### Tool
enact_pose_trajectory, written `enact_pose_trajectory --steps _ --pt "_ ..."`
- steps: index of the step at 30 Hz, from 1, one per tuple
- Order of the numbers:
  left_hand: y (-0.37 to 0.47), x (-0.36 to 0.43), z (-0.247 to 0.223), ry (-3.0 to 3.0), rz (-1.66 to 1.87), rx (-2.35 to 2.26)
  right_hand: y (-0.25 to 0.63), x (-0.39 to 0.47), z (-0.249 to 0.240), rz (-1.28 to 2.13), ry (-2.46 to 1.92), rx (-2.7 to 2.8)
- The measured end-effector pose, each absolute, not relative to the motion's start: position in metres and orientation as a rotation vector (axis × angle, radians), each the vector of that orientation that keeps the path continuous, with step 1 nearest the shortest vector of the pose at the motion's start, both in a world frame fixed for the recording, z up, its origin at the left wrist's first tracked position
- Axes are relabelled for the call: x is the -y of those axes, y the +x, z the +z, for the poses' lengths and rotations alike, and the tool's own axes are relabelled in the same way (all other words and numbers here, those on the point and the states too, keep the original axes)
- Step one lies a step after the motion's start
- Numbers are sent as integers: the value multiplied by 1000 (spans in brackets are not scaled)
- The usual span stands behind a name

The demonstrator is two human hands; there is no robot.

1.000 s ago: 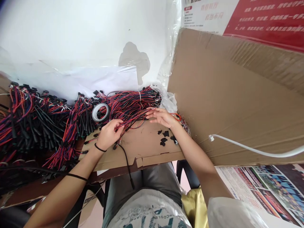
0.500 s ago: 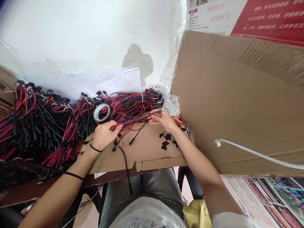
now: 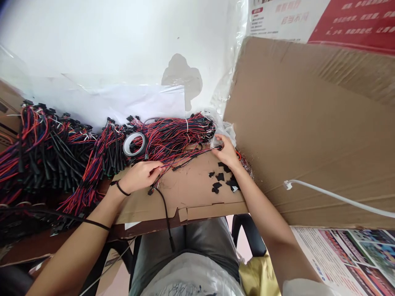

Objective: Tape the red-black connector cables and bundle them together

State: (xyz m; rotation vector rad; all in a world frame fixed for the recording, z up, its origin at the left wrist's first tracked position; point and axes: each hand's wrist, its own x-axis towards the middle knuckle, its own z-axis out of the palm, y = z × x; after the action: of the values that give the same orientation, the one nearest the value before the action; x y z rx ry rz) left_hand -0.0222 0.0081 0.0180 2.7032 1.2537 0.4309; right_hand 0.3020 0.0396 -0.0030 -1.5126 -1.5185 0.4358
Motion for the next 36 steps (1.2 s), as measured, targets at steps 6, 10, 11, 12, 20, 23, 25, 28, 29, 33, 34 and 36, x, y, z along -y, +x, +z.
enact_pose_trajectory --steps 6,10,11,12,20,23,25,28,29,33,34,36 --pt "-14 -1 15 2768 465 -1236 252 -11 19 82 -1113 2087" --pt "-11 2 15 2790 465 -1235 205 -6 11 201 -823 2465" --pt "-10 2 15 2770 473 -1220 200 -7 7 182 -807 2509" --pt "-10 2 16 2740 482 -1200 198 -9 3 147 -797 2537" --pt "-12 -2 25 2418 338 -1083 224 -12 -10 -74 -804 2580" --pt "-12 -4 24 2346 300 -1099 223 -10 -10 -103 -874 2605" --pt "-11 -6 23 2312 283 -1142 220 -8 -9 -134 -928 2617" --pt "-9 -7 23 2287 292 -1183 218 -8 -8 -189 -970 2633" --pt "-9 -7 23 2281 302 -1190 218 -8 -8 -212 -963 2641" --pt "-11 -8 24 2222 379 -1229 219 -10 -8 -255 -848 2683" --pt "-12 -7 25 2205 389 -1228 219 -10 -9 -239 -818 2683" --pt "-12 -7 25 2175 374 -1211 217 -11 -11 -189 -786 2652"
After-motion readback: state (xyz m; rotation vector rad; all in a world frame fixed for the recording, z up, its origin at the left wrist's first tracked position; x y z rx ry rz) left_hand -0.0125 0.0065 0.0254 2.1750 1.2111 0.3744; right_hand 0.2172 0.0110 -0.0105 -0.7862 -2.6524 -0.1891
